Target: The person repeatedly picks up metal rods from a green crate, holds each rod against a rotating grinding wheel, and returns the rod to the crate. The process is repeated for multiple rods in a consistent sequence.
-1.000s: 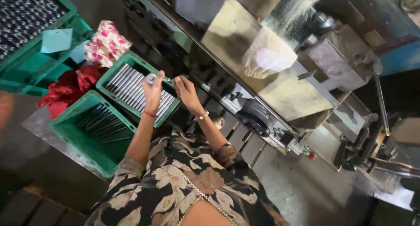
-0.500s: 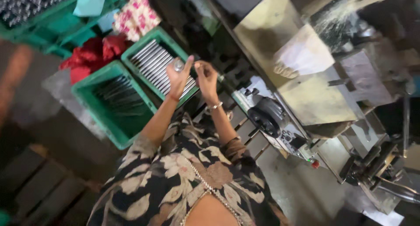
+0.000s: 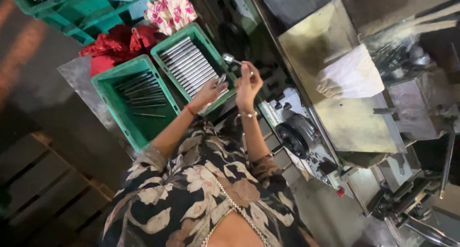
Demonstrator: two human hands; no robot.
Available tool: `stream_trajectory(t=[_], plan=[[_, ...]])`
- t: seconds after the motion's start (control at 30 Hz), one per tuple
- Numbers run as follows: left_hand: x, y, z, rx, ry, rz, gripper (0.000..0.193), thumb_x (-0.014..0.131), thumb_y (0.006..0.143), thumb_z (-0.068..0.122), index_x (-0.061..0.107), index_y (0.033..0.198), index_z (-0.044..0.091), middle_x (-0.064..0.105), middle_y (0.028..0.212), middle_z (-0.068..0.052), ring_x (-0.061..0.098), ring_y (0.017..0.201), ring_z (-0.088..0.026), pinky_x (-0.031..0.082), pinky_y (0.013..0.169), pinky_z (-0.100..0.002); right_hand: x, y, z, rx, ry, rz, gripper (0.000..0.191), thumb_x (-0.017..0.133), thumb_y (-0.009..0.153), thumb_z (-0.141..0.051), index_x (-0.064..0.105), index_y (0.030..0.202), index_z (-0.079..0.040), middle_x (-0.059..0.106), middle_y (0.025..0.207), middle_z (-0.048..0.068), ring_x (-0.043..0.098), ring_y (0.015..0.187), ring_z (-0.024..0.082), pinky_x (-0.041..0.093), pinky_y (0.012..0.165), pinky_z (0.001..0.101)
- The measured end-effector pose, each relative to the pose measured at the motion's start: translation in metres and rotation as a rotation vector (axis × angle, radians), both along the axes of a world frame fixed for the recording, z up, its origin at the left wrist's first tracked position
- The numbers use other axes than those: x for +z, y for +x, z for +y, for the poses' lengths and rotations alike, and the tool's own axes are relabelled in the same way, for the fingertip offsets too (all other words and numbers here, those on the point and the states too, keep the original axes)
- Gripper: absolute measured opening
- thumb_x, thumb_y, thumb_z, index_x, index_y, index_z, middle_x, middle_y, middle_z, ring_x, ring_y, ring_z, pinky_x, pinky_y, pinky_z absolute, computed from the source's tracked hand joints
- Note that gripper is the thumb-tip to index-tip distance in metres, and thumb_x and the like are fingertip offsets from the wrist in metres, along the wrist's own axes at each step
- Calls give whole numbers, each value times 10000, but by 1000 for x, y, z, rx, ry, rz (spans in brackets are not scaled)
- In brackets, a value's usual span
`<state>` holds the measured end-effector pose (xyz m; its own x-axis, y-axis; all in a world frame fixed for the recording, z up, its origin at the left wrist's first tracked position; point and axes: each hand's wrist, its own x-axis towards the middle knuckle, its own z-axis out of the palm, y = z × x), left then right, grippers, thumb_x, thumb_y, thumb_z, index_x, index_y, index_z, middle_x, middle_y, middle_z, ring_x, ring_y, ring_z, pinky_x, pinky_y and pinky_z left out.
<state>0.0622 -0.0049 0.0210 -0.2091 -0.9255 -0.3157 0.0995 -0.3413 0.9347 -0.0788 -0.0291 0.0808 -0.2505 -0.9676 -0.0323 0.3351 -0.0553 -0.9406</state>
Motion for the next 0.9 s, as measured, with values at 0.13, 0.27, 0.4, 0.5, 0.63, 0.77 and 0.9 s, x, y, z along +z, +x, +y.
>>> stream_trajectory(t=[0.13, 0.27, 0.4, 0.5, 0.63, 0.77, 0.9], plan=[[-36, 39, -37, -35, -645, -1246, 151, 628, 985, 175, 667, 1031, 36, 645, 852, -146, 622, 729, -316, 510, 617, -460, -1, -27, 2, -83, -77, 29, 185, 697, 1019, -174, 714, 1112, -16, 489, 702, -75, 404, 513, 16, 296, 452, 231], [-41, 76, -77, 141, -308, -1231, 353, 605, 822, 54, 687, 1163, 9, 686, 1096, -230, 637, 981, -451, 532, 845, -519, -22, -61, 14, -172, -44, 175, 209, 701, 1011, -196, 698, 1132, -25, 529, 742, -63, 422, 529, 21, 293, 458, 226], [-42, 106, -65, 375, -764, -1210, 386, 571, 860, 7, 679, 1231, 9, 687, 1223, -186, 611, 1123, -385, 480, 985, -491, -52, -86, 38, -227, 45, 165, 218, 703, 1005, -206, 712, 1115, -18, 493, 721, -80, 374, 525, 4, 270, 452, 212], [-54, 126, -22, 469, -581, -1085, 180, 599, 969, 82, 692, 1119, 41, 686, 1080, -192, 629, 1042, -388, 469, 973, -510, -71, -101, 62, -287, 121, 244, 223, 697, 1011, -205, 720, 1108, -4, 498, 716, -83, 362, 538, -2, 255, 458, 209], [-85, 144, 63, 342, 73, -1143, 331, 499, 1126, 252, 592, 1301, -13, 657, 1221, -267, 622, 1082, -462, 491, 950, -544, -92, -117, 96, -304, 194, 268, 237, 686, 1007, -220, 714, 1115, -11, 504, 694, -89, 380, 535, -3, 262, 460, 209], [-113, 146, 120, -228, 337, -1364, 636, 589, 920, 160, 429, 1531, 241, 331, 1650, -72, 354, 1461, -411, 312, 1150, -644, -109, -127, 118, -277, 279, 356, 237, 681, 1015, -229, 720, 1074, -3, 480, 650, -86, 396, 511, 5, 297, 439, 218], [-125, 145, 111, -217, 406, -1485, 572, 601, 892, 206, 527, 1458, 241, 296, 1616, -124, 284, 1479, -382, 372, 1030, -619, -116, -133, 123, -332, 300, 343, 239, 707, 994, -210, 726, 1111, -3, 502, 680, -92, 383, 541, 0, 275, 459, 216]])
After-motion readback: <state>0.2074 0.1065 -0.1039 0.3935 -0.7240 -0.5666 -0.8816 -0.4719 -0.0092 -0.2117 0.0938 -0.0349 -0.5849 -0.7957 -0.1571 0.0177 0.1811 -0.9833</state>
